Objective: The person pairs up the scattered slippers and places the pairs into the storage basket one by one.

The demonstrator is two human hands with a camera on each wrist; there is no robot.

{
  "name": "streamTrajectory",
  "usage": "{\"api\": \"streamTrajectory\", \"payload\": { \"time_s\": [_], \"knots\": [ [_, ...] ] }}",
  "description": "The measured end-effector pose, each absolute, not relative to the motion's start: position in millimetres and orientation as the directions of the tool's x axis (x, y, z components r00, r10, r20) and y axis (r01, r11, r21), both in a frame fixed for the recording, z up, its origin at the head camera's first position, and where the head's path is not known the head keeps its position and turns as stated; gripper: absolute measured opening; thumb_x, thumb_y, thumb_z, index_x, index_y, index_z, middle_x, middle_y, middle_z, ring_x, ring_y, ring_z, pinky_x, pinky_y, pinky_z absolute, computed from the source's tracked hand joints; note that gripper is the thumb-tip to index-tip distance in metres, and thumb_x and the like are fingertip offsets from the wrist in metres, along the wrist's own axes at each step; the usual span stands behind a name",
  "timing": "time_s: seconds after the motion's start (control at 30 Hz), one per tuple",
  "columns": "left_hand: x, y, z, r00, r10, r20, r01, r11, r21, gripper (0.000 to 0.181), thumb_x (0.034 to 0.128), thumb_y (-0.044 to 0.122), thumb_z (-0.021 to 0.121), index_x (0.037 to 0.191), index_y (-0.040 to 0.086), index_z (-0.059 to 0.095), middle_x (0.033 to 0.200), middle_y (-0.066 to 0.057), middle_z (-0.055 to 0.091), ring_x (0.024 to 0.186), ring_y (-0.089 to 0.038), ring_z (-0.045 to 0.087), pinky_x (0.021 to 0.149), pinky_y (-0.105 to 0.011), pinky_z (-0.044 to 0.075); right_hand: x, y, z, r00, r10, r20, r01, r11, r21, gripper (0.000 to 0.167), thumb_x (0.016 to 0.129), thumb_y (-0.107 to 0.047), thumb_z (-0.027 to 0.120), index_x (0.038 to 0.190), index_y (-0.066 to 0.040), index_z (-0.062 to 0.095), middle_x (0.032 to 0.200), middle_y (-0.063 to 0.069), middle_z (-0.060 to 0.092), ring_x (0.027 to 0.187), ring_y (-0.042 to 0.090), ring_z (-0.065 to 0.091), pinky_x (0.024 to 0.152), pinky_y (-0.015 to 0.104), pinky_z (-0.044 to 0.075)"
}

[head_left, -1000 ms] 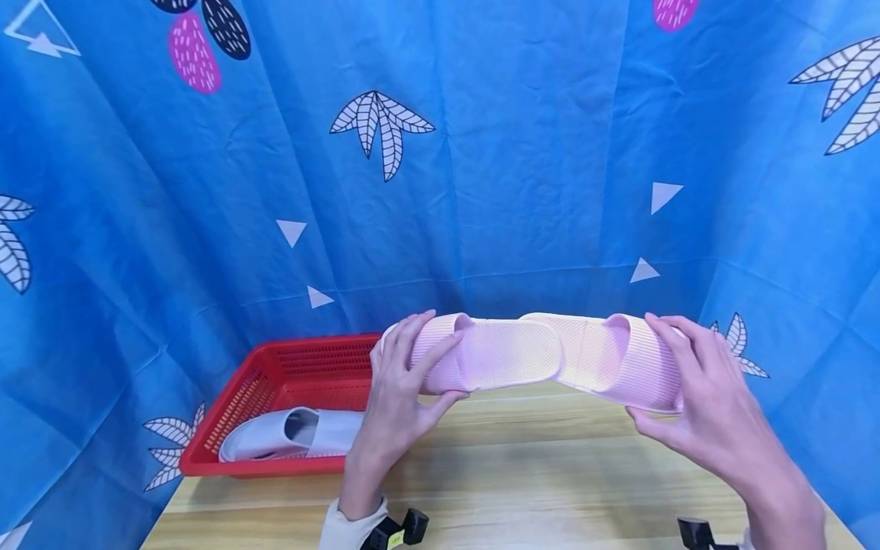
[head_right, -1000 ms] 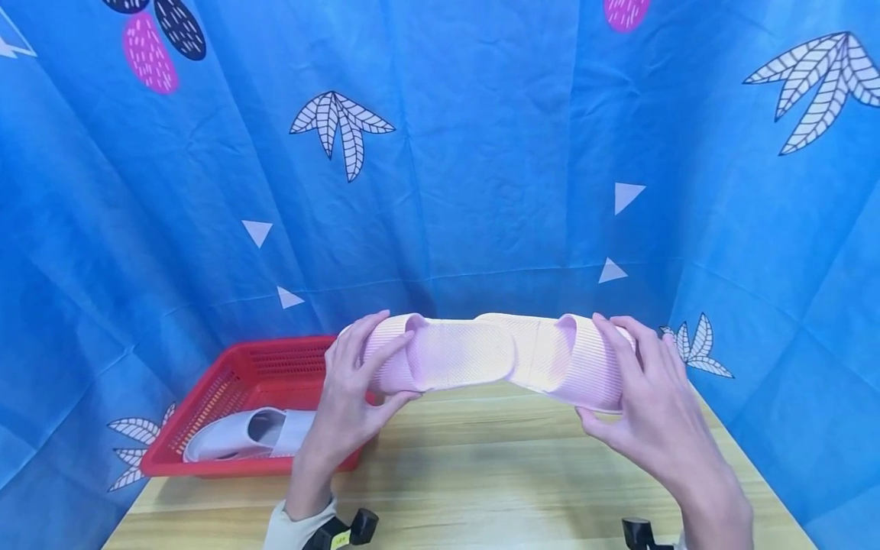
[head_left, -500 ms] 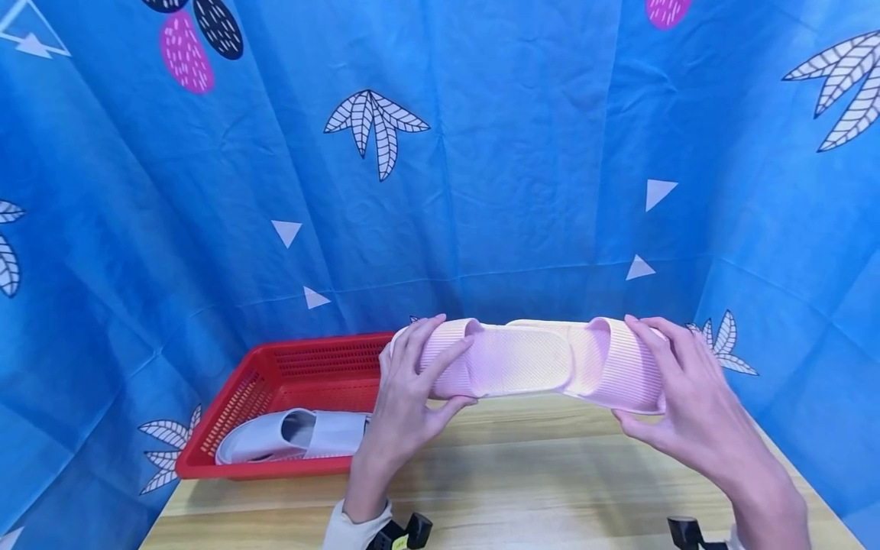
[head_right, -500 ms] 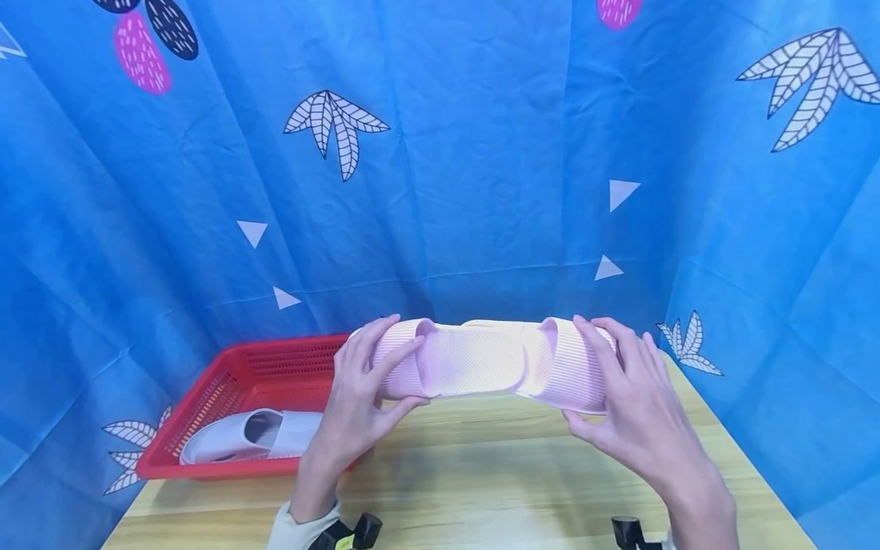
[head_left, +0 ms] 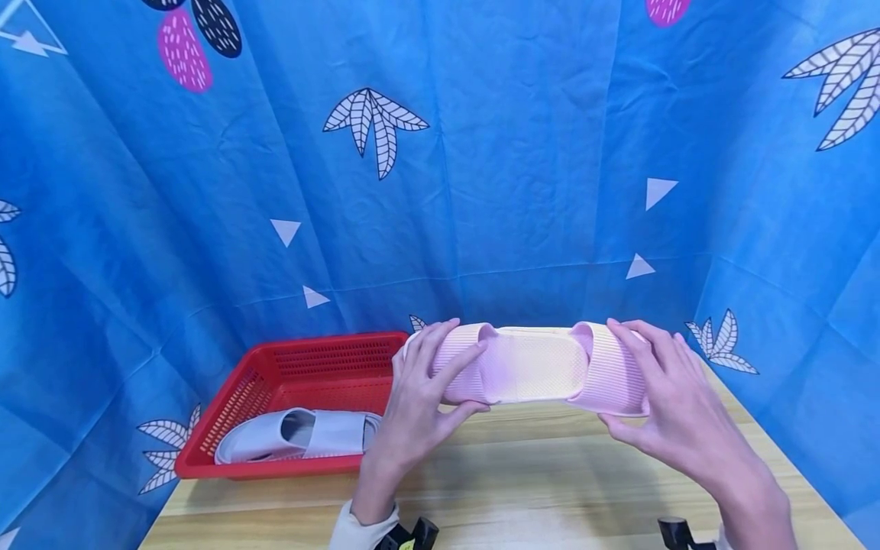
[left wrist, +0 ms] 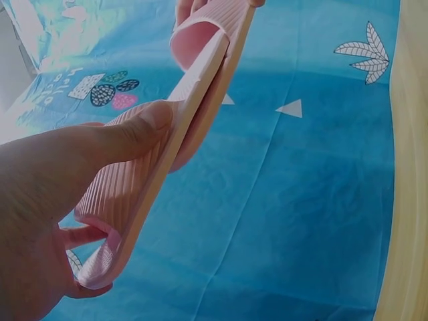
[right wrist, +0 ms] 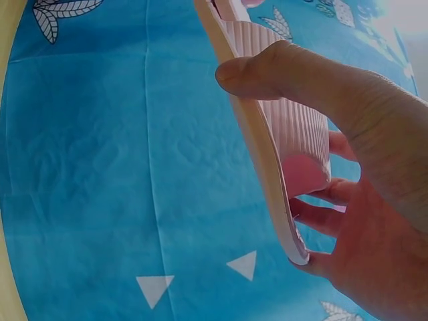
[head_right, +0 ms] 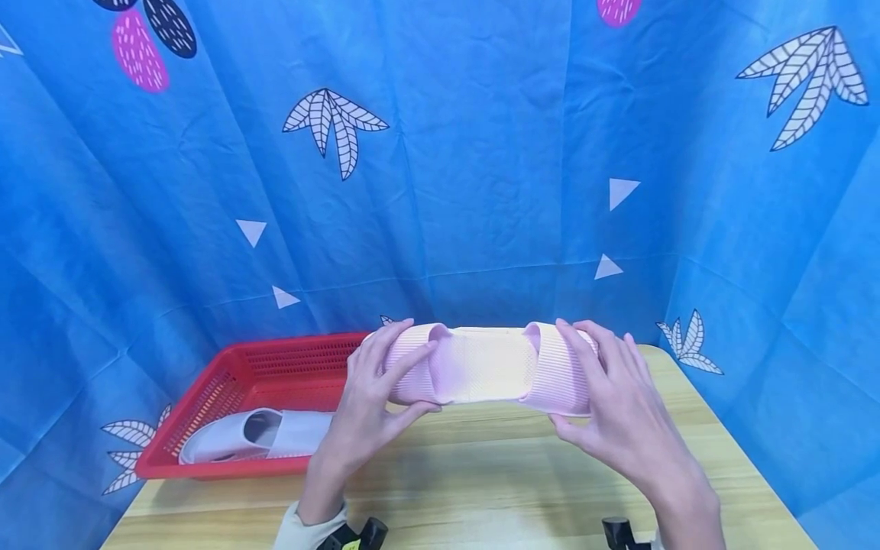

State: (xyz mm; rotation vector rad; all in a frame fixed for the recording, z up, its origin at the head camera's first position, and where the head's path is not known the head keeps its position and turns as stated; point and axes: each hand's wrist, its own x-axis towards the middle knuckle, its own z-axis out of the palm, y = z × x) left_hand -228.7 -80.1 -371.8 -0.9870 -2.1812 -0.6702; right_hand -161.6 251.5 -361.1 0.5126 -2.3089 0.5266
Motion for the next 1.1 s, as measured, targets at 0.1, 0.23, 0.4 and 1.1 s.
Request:
{"api": "streamTrajectory", "payload": {
  "time_s": [0.1, 0.23, 0.4, 1.1],
  "knots": [
    [-228, -79, -372, -0.51, 0.462, 0.726, 0.791, 0.583, 0.184, 0.088, 0.07, 0.037, 0.095, 0.148, 0.034, 0.055, 0.16, -0.005, 0.039, 0.147, -0.027, 0.032, 0.109, -0.063, 0.032, -162, 249, -362, -0.685, -0.212, 0.697, -0.499, 0.833, -0.237, 0.12, 0.048, -0.019, 0.101, 0.154, -0.014, 0.045, 0.141, 0.014, 0.05, 0.123, 0.04, 0.047, 0.11, 0.073, 0.027],
    [-228, -76, -372, -0.514, 0.465, 0.721, 0.791, 0.582, 0.189, 0.089, 0.0702, 0.037, 0.095, 0.149, 0.035, 0.054, 0.16, -0.004, 0.038, 0.147, -0.026, 0.031, 0.109, -0.063, 0.032, -162, 246, -361, -0.68, -0.228, 0.697, -0.508, 0.832, -0.223, 0.121, 0.048, -0.019, 0.101, 0.155, -0.014, 0.044, 0.14, 0.014, 0.05, 0.122, 0.038, 0.048, 0.107, 0.075, 0.029],
    [-226, -74, -373, -0.519, 0.478, 0.709, 0.79, 0.584, 0.185, 0.088, 0.071, 0.036, 0.095, 0.149, 0.035, 0.054, 0.161, -0.004, 0.037, 0.147, -0.026, 0.031, 0.109, -0.063, 0.033, -162, 242, -361, -0.689, -0.243, 0.683, -0.513, 0.829, -0.222, 0.121, 0.049, -0.019, 0.1, 0.155, -0.013, 0.043, 0.141, 0.015, 0.05, 0.122, 0.039, 0.048, 0.107, 0.075, 0.029],
    [-224, -66, -378, -0.504, 0.541, 0.673, 0.82, 0.545, 0.175, 0.086, 0.0748, 0.031, 0.093, 0.151, 0.034, 0.052, 0.162, -0.006, 0.035, 0.148, -0.027, 0.03, 0.109, -0.061, 0.035, -162, 224, -365, -0.717, -0.289, 0.634, -0.526, 0.822, -0.22, 0.125, 0.051, -0.019, 0.101, 0.158, -0.017, 0.039, 0.144, 0.013, 0.048, 0.127, 0.035, 0.047, 0.11, 0.073, 0.028]
  ]
}}
